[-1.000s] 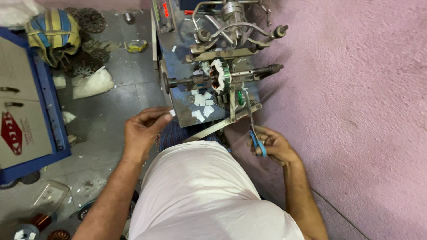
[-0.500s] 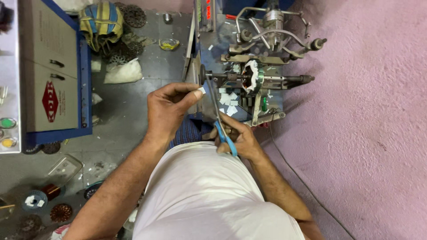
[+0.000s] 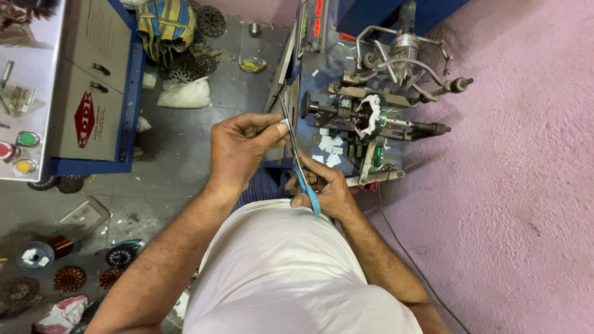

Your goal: The person repeatedly picks small white insulator pieces from a machine spindle, trims them with scissors, and places them back on the spindle. The process is repeated continuously throughout the clip.

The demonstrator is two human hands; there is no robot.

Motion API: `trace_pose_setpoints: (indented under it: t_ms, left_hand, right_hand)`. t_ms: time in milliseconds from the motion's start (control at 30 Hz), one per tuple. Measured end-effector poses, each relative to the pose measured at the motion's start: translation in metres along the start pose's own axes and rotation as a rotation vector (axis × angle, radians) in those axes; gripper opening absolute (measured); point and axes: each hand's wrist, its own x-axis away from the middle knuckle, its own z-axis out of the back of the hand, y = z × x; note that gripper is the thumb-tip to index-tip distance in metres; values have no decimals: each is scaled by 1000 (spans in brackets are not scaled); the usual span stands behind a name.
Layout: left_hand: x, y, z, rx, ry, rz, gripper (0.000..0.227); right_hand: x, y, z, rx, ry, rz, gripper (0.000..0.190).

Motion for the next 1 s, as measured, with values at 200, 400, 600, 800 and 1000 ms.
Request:
trace_pose_setpoints:
  t_ms: [200,400,600,800,1000]
  left_hand:
    - [2,2,4,23,8,-35,19]
    - [0,2,10,19,14,-31,18]
    - [-1,3,11,11,13,-57,17]
    - [-2,5,14,-39,21,-44,16]
    - [-1,4,15,-3,21,-42,16]
  right_hand:
    - [-5,-11,-6,-50,-28,-24,103]
    - [-8,-16,-11,46,-21,-13,103]
    - [-11,-13,-13,116,5,-4,103]
    - [-13,-15,-15,92,7,2,101]
    - [-12,-18,-15,186,11,28,100]
